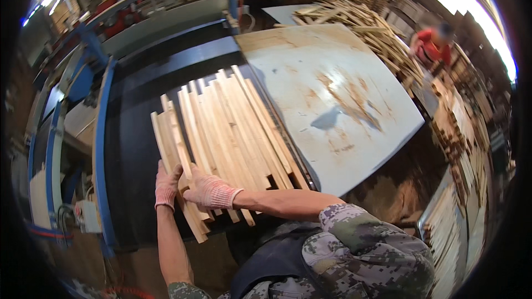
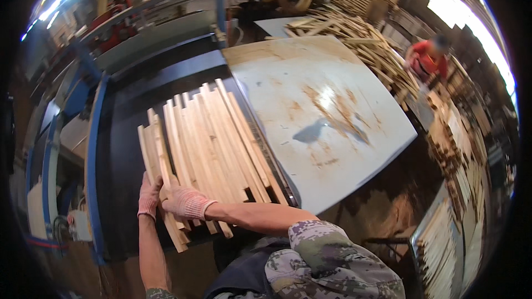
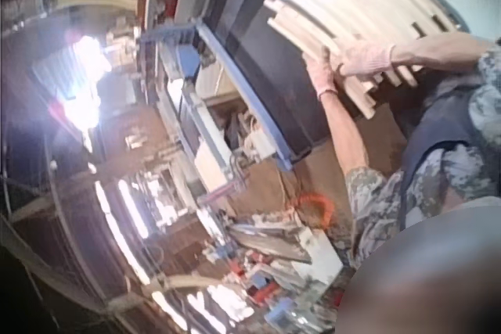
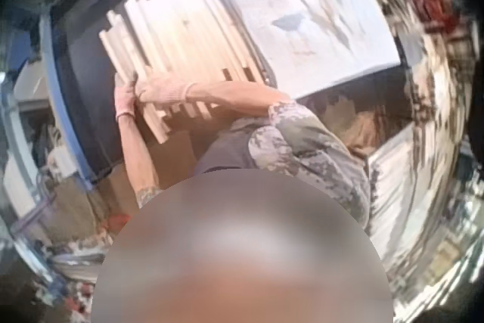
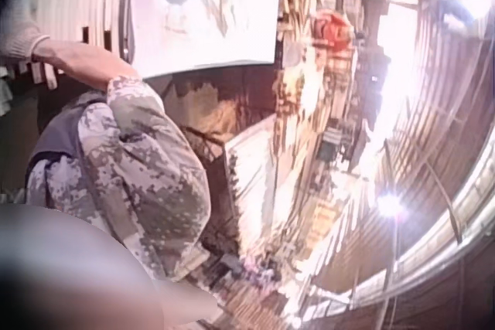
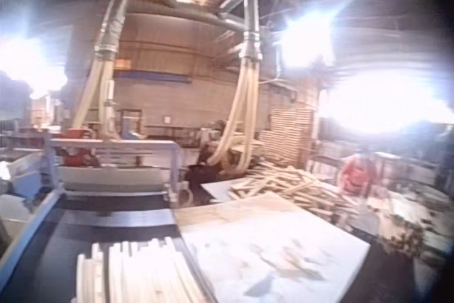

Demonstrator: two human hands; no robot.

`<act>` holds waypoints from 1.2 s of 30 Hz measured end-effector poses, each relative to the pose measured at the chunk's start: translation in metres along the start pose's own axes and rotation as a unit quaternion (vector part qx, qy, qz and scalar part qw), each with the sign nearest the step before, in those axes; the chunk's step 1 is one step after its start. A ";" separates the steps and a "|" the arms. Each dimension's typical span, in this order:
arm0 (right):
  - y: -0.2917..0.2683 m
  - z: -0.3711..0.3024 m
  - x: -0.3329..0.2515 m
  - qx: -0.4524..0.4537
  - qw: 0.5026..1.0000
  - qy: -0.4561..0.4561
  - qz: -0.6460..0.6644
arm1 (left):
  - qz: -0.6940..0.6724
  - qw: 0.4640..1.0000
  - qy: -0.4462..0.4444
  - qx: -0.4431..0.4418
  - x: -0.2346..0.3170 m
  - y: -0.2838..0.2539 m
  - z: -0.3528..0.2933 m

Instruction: The person repeatedly picks up bundles of light-colored wooden slats from a metal table and stacks them onto a conveyor belt. The worker wears pink gloves and a camouflage shirt, handling the wood pieces in groups to organize them for processing.

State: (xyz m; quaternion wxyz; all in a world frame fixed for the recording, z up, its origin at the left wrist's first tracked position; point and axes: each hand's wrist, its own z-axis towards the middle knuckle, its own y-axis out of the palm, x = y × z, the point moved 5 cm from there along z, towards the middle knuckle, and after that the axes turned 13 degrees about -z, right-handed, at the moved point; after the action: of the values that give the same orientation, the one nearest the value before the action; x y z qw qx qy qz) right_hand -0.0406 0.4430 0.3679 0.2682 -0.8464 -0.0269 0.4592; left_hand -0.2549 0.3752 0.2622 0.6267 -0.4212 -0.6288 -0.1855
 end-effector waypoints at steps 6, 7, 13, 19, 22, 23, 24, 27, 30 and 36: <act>-0.026 -0.058 0.063 0.164 0.979 -0.103 0.063 | 0.131 0.990 0.007 0.046 0.028 0.031 -0.016; -0.023 -0.063 0.100 0.220 0.965 -0.124 0.066 | 0.129 0.991 0.004 0.043 0.037 0.037 -0.022; -0.129 -0.185 0.195 0.270 0.943 0.120 0.152 | 0.129 0.987 0.001 0.092 0.020 0.031 -0.038; -0.201 -0.168 0.310 0.275 0.918 0.246 -0.144 | 0.114 0.990 -0.005 0.078 0.021 0.051 -0.027; -0.252 -0.141 0.340 0.332 0.891 0.274 -0.141 | 0.180 0.979 -0.043 0.087 0.034 0.059 -0.035; -0.270 -0.142 0.349 0.348 0.885 0.278 -0.133 | 0.209 0.971 -0.058 0.103 0.031 0.054 -0.037; -0.286 -0.147 0.363 0.365 0.879 0.282 -0.124 | 0.239 0.961 -0.072 0.120 0.031 0.052 -0.035; -0.322 -0.202 0.495 0.367 0.740 0.311 -0.470 | 0.301 0.941 -0.077 0.134 0.050 0.083 -0.035; -0.335 -0.333 0.582 0.382 0.734 0.457 -0.327 | 0.344 0.920 -0.072 0.173 0.035 0.083 -0.039; -0.263 -0.538 0.622 0.600 0.581 0.547 0.051 | 0.413 0.888 -0.057 0.192 0.063 0.109 -0.065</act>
State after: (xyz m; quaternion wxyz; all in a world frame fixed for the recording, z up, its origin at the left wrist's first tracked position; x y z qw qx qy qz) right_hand 0.7969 0.6188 0.2525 0.6550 -0.5841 0.4495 -0.1667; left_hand -0.1218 0.4080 0.2993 0.6788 -0.5237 -0.4559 0.2388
